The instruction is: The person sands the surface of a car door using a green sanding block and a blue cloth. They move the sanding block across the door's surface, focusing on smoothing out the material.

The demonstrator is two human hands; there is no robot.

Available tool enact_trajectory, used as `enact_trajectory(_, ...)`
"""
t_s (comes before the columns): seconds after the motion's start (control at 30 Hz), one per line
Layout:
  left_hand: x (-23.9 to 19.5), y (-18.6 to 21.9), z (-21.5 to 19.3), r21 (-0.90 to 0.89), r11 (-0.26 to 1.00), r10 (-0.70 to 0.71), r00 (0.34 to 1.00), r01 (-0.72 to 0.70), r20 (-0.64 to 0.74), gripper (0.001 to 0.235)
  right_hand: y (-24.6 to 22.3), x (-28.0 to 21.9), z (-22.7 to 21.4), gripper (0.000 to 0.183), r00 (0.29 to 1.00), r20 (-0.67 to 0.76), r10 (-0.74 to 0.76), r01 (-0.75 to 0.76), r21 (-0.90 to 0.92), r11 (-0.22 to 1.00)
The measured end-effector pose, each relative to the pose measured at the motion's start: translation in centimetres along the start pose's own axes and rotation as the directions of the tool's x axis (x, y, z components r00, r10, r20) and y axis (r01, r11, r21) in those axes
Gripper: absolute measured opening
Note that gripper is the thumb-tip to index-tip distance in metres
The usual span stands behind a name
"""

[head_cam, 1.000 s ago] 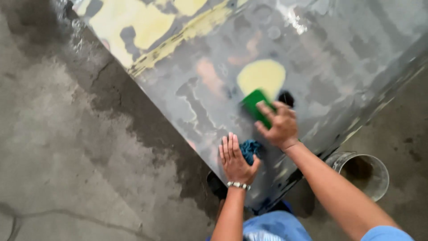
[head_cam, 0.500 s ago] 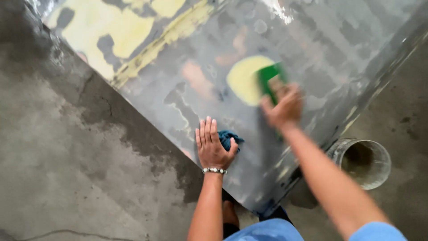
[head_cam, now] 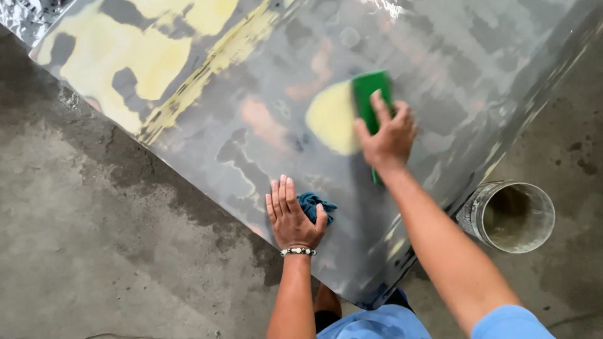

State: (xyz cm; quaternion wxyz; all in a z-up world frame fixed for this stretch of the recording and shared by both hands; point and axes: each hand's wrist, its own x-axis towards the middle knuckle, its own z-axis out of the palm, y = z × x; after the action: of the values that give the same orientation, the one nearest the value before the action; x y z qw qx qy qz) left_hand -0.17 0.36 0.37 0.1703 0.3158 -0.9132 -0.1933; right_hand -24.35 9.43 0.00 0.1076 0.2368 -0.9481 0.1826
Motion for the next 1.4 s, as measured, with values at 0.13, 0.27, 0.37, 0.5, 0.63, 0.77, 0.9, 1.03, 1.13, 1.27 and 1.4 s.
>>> enact_trajectory(0.13, 0.1, 0.1, -0.2, -0.005, 1.0, -0.009, 1.0, 0.009, 0.0, 0.085, -2.8, -2.5, -1.0, 0.07, 1.0, 0.022, -0.021, 0.02, 0.036, 0.999)
enact_trajectory(0.27, 0.0, 0.0, -0.3, 0.014, 1.0, 0.012, 1.0, -0.012, 0.014, 0.085, -7.4, -8.2, -4.1, 0.066, 0.957, 0.16, -0.24, 0.206, 0.203, 0.957)
enact_trajectory(0.37, 0.6, -0.1, -0.5, 0.06, 0.998, 0.034, 0.999, -0.036, 0.024, 0.082, -6.6, -8.7, -3.4, 0.058, 0.937, 0.245, -0.248, 0.139, 0.392, 0.909)
enact_trajectory(0.5, 0.3, 0.5, -0.9, 0.044, 0.998, 0.041, 0.999, -0.042, 0.027, 0.077, -2.9, -7.5, -3.6, 0.045, 0.912, 0.37, -0.179, -0.127, 0.668, 0.734)
enact_trajectory(0.63, 0.4, 0.1, -0.6, 0.056, 0.998, 0.04, 0.999, -0.041, 0.021, 0.076, 0.4, -4.3, -1.8, 0.04, 0.958, 0.273, -0.084, -0.089, 0.564, 0.821)
enact_trajectory(0.77, 0.5, 0.3, -0.4, 0.068, 0.997, 0.039, 0.998, -0.042, 0.04, 0.077, 0.4, -1.5, -1.4, 0.056, 0.996, 0.084, -0.021, 0.01, 0.136, 0.991)
enact_trajectory(0.9, 0.6, 0.3, -0.4, 0.072, 0.996, 0.046, 0.998, -0.049, 0.042, 0.077, 0.6, -1.1, -0.2, 0.067, 0.998, 0.054, 0.028, -0.031, 0.048, 0.998)
enact_trajectory(1.03, 0.4, 0.1, -0.3, 0.051, 0.997, 0.053, 0.998, -0.055, 0.042, 0.077, 1.3, -1.7, 1.3, 0.058, 0.997, 0.043, 0.057, -0.059, 0.046, 0.997)
enact_trajectory(1.13, 0.4, 0.3, -0.4, 0.059, 0.996, 0.062, 0.998, -0.064, 0.03, 0.078, 1.7, -2.0, 2.3, 0.048, 0.997, 0.01, 0.075, -0.075, 0.045, 0.996)
enact_trajectory(1.27, 0.7, 0.3, -0.5, 0.051, 0.997, 0.062, 0.998, -0.063, 0.033, 0.078, 0.6, -1.3, 1.1, 0.045, 0.996, -0.006, 0.086, -0.086, 0.052, 0.995)
enact_trajectory(1.4, 0.4, 0.3, -0.2, 0.058, 0.997, 0.052, 0.998, -0.055, 0.045, 0.078, -0.2, -0.6, 0.0, 0.058, 0.996, 0.005, 0.085, -0.086, 0.046, 0.995)
